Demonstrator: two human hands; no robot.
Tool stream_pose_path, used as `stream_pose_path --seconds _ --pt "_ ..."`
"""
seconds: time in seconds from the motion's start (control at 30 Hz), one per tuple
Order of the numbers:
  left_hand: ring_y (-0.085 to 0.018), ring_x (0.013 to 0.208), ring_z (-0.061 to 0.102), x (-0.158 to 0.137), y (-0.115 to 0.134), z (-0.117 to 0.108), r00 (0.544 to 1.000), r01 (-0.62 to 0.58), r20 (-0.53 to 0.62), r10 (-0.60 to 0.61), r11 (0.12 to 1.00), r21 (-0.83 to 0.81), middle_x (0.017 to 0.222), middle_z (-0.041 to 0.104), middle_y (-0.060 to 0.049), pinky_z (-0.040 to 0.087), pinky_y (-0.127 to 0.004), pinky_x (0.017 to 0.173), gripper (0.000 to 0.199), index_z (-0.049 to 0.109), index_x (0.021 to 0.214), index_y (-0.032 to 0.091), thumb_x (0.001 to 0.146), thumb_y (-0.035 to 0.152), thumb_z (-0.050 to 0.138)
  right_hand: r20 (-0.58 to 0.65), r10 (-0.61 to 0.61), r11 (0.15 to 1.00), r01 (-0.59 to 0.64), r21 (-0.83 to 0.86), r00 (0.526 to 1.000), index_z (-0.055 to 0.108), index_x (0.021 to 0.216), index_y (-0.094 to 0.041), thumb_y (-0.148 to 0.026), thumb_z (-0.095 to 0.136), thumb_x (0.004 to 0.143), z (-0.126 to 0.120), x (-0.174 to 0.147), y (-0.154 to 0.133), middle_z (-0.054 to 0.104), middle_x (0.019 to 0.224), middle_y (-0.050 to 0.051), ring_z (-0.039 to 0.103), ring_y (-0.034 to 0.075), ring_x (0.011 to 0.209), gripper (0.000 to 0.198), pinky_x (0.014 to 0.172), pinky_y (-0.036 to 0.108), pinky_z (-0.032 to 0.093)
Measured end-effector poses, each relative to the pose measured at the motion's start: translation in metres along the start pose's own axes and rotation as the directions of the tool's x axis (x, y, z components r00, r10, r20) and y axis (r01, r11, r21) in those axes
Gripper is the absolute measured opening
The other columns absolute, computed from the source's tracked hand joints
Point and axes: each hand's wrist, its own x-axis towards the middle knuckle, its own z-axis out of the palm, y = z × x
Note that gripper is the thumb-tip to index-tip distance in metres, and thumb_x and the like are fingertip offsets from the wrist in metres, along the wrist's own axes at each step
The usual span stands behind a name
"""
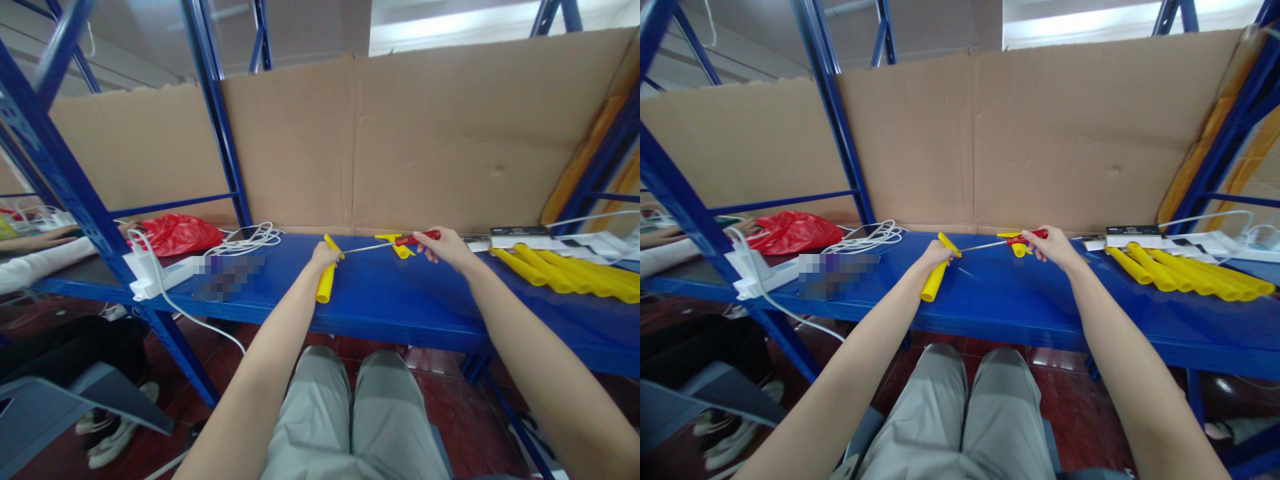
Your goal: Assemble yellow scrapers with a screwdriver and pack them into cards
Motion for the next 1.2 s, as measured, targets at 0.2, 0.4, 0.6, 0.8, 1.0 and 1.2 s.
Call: stream_pose_path --seconds 0.2,0.4,0.6,0.8,1.0,1.2 --pt "-0.011 0.046 0.057 -0.002 0.001 -0.001 1.0 -0.001 0.001 0.001 1.0 -0.014 0.053 0.061 -0.003 0.046 -0.021 0.053 0.007 0.065 0.067 0.008 0.074 0.006 0.065 0.014 -0.005 0.998 0.004 0.062 1.0 0.051 0.079 -0.019 -0.054 0.076 0.065 0.001 -0.001 0.0 0.056 0.049 -0.003 0.048 0.009 0.038 0.046 0.033 0.02 0.035" --pt "-0.011 0.047 0.058 -0.005 0.004 -0.002 1.0 0.015 -0.004 -0.015 1.0 -0.016 0.052 0.061 -0.003 0.047 -0.021 0.054 0.009 0.064 0.065 0.009 0.073 0.006 0.066 -0.015 -0.064 0.997 0.064 0.049 0.998 0.051 0.076 -0.019 -0.054 0.078 0.063 0.002 -0.002 -0.002 0.052 0.044 -0.005 0.045 0.009 0.036 0.046 0.035 0.021 0.036" --pt "-0.011 0.046 0.057 -0.005 0.004 -0.001 1.0 0.017 -0.007 -0.017 0.999 -0.028 0.053 0.061 -0.003 0.047 -0.022 0.055 0.006 0.065 0.068 0.008 0.073 0.006 0.066 -0.039 -0.035 0.997 0.032 -0.068 0.999 0.048 0.055 -0.02 -0.067 0.064 0.07 0.003 -0.002 -0.004 0.047 0.036 -0.001 0.044 0.009 0.033 0.052 0.035 0.022 0.035" --pt "-0.009 0.042 0.052 -0.004 0.002 0.0 1.0 0.005 0.0 -0.005 1.0 -0.029 0.051 0.058 -0.001 0.044 -0.02 0.049 0.003 0.065 0.071 0.007 0.074 0.006 0.065 -0.09 -0.062 0.993 0.071 0.093 0.994 0.041 0.084 -0.023 -0.062 0.071 0.067 0.008 0.004 0.004 0.048 0.042 -0.009 0.043 0.009 0.033 0.052 0.033 0.019 0.032" --pt "-0.009 0.041 0.052 -0.004 0.002 0.0 1.0 -0.004 0.027 0.006 0.999 -0.049 0.055 0.062 -0.003 0.045 -0.021 0.05 0.002 0.066 0.076 0.006 0.075 0.006 0.064 -0.098 -0.086 0.981 0.101 0.165 0.991 0.038 0.092 -0.025 -0.055 0.069 0.072 0.007 0.005 0.003 0.051 0.06 -0.008 0.048 0.008 0.041 0.048 0.035 0.02 0.037" --pt "-0.009 0.042 0.054 -0.003 0.002 0.0 1.0 -0.003 0.01 0.003 1.0 -0.011 0.06 0.065 -0.006 0.046 -0.021 0.05 0.004 0.067 0.077 0.005 0.075 0.006 0.064 -0.025 -0.12 0.965 0.122 0.232 0.992 0.042 0.095 -0.024 -0.047 0.072 0.073 0.002 0.005 0.005 0.056 0.08 -0.002 0.058 0.011 0.054 0.044 0.04 0.022 0.046"
